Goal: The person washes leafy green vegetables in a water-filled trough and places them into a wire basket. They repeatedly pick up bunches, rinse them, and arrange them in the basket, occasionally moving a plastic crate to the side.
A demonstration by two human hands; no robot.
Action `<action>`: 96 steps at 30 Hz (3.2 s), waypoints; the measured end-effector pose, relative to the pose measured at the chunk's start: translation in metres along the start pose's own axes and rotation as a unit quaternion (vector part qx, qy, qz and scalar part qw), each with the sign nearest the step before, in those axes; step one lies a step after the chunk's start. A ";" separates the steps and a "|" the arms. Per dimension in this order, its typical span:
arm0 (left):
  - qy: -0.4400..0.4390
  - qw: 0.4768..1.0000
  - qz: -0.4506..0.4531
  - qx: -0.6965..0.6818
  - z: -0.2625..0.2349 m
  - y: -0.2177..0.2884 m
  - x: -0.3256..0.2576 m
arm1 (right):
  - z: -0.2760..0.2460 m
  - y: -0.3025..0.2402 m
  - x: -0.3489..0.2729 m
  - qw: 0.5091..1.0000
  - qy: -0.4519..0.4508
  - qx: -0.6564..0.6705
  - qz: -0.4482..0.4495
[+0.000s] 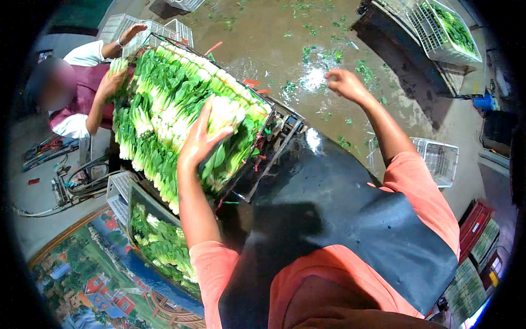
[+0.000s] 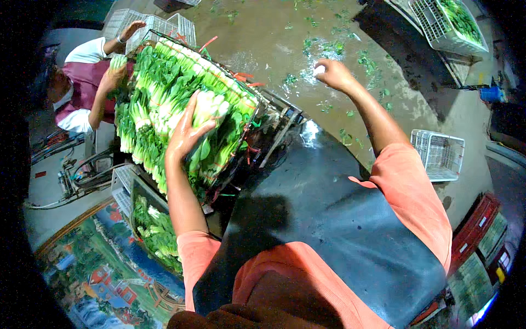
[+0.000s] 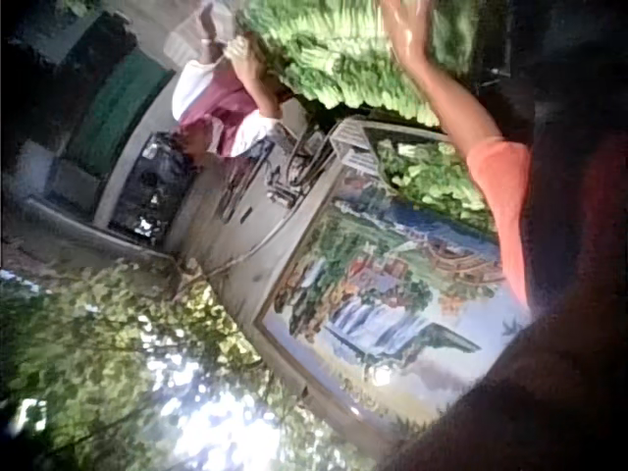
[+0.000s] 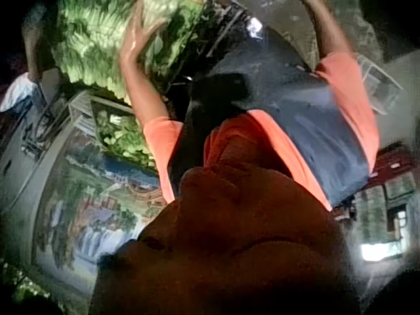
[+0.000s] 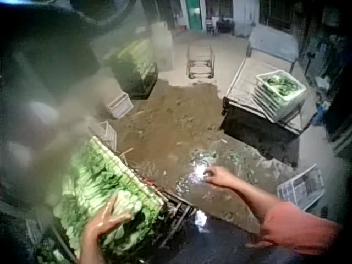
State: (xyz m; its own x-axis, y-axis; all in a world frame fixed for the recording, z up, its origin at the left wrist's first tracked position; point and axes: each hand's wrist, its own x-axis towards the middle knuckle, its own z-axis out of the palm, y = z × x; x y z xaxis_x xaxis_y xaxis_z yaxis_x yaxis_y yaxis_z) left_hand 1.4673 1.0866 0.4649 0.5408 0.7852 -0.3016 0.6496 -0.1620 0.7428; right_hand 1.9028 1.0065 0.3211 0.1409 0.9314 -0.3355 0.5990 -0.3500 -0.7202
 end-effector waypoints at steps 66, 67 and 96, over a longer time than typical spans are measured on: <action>0.211 0.909 -0.260 0.247 -0.036 -0.533 -0.446 | 0.175 -0.104 0.053 0.987 0.143 -0.070 0.013; 0.253 0.911 -0.276 0.172 -0.042 -0.528 -0.456 | 0.180 -0.111 0.053 0.983 0.156 -0.097 0.021; 0.101 0.992 0.059 0.051 -0.078 -0.072 0.031 | 0.200 -0.146 0.018 0.981 0.156 0.074 -0.090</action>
State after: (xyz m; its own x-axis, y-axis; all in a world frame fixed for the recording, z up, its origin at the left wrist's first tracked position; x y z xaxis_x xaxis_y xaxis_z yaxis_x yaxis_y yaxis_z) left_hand 1.3953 1.1696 0.4485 0.5050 0.8591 -0.0833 0.6450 -0.3115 0.6978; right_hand 1.6598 1.0542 0.2989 0.2921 0.9563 -0.0098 0.5190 -0.1671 -0.8383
